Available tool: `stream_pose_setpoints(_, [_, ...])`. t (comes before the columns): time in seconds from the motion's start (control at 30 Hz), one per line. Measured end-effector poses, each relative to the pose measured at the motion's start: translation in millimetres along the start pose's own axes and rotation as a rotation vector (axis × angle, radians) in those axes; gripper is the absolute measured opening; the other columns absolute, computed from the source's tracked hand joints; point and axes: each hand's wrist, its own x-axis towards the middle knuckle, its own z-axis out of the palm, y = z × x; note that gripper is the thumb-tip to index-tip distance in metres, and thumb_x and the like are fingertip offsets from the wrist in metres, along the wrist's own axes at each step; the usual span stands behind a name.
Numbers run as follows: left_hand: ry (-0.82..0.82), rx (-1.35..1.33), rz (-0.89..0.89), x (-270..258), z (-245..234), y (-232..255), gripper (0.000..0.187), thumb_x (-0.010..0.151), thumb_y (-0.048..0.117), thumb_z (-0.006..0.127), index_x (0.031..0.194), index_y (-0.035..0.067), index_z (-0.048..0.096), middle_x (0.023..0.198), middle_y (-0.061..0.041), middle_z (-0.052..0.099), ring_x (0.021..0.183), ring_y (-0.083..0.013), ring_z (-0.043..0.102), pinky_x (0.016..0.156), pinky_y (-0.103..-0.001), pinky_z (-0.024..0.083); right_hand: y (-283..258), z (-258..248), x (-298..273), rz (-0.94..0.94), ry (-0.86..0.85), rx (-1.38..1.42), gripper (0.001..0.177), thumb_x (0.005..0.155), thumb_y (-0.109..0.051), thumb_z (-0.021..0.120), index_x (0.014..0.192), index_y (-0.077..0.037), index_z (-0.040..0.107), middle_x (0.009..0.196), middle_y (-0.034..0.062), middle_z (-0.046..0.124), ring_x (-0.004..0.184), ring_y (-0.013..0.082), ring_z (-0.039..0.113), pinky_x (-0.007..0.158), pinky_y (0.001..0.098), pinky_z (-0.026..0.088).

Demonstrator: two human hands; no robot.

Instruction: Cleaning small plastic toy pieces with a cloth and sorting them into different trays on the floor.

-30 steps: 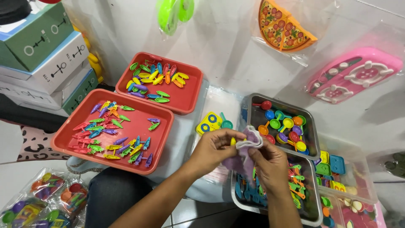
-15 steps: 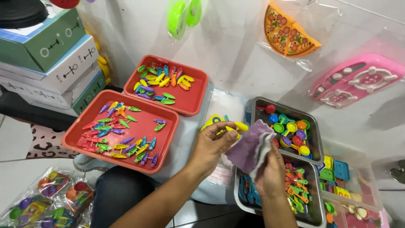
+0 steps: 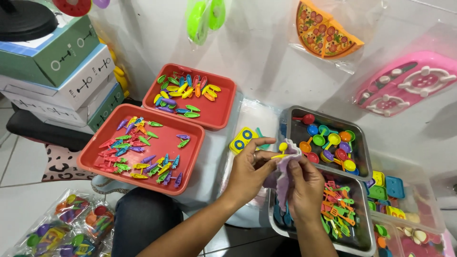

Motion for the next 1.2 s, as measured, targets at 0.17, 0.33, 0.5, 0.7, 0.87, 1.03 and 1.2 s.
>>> stream_pose_setpoints(0.17, [-0.09,0.091,-0.009,0,-3,-1,0.042,0.098,0.0,0.059,0.14,0.005,0.052,0.108,-0.006,0.075,0.079,-0.0051,0.056,0.072,-0.02,0.045,-8,-4,3,-0.025,0.059,-0.138,0.017,0.099,-0.004,0.065,0.114,-0.001,0.07,0.102,0.0064,0.072,0.086,0.0091,0.063,0.081,0.0216,0.05])
stream_pose_setpoints(0.33, [-0.086,0.063,-0.055,3,-8,-7,0.034,0.092,-0.003,0.068,0.126,0.001,0.063,0.097,-0.007,0.071,0.08,-0.008,0.063,0.072,-0.021,0.053,-17,2,-1,-0.121,0.048,-0.387,0.016,0.1,-0.002,0.063,0.114,0.003,0.07,0.101,0.0065,0.07,0.086,0.0106,0.061,0.08,0.0225,0.05])
stream_pose_setpoints(0.5, [-0.094,0.035,-0.068,1,-6,-4,0.041,0.092,-0.007,0.065,0.132,0.002,0.063,0.097,-0.007,0.073,0.079,-0.0074,0.063,0.071,-0.02,0.052,-18,7,-1,-0.084,0.033,-0.37,0.028,0.091,0.002,0.069,0.119,0.001,0.066,0.101,0.0097,0.071,0.086,0.0137,0.065,0.08,0.0256,0.053])
stream_pose_setpoints(0.7, [-0.183,-0.13,-0.109,1,-10,-8,0.059,0.088,-0.01,0.046,0.145,0.0,0.053,0.114,-0.016,0.072,0.085,-0.011,0.064,0.075,-0.022,0.053,-25,6,1,-0.13,0.004,-0.43,0.036,0.081,0.006,0.077,0.113,-0.002,0.062,0.093,0.0082,0.07,0.077,0.0121,0.065,0.072,0.023,0.053])
stream_pose_setpoints(0.87, [-0.239,-0.272,-0.166,4,-12,-12,0.065,0.086,-0.006,0.043,0.151,-0.001,0.044,0.123,-0.019,0.068,0.098,-0.0165,0.066,0.089,-0.027,0.053,-29,-3,5,-0.126,0.012,-0.457,0.035,0.08,0.004,0.078,0.114,0.001,0.07,0.094,0.01,0.075,0.077,0.014,0.068,0.072,0.0248,0.055])
stream_pose_setpoints(1.03, [-0.227,-0.204,-0.134,5,-13,-14,0.062,0.085,-0.015,0.047,0.146,-0.001,0.048,0.115,-0.017,0.07,0.105,-0.0195,0.069,0.1,-0.03,0.056,-19,-8,9,-0.124,0.096,-0.446,0.018,0.096,-0.004,0.068,0.11,0.005,0.076,0.095,0.0078,0.074,0.076,0.0088,0.06,0.068,0.0208,0.049])
stream_pose_setpoints(1.2, [-0.25,-0.266,-0.157,4,-14,-10,0.068,0.082,-0.008,0.045,0.15,0.0,0.047,0.119,-0.017,0.069,0.101,-0.0156,0.065,0.096,-0.027,0.051,-16,-11,9,-0.072,-0.036,-0.35,0.025,0.086,0.007,0.071,0.11,0.003,0.068,0.099,0.01,0.072,0.082,0.014,0.066,0.075,0.0246,0.055])
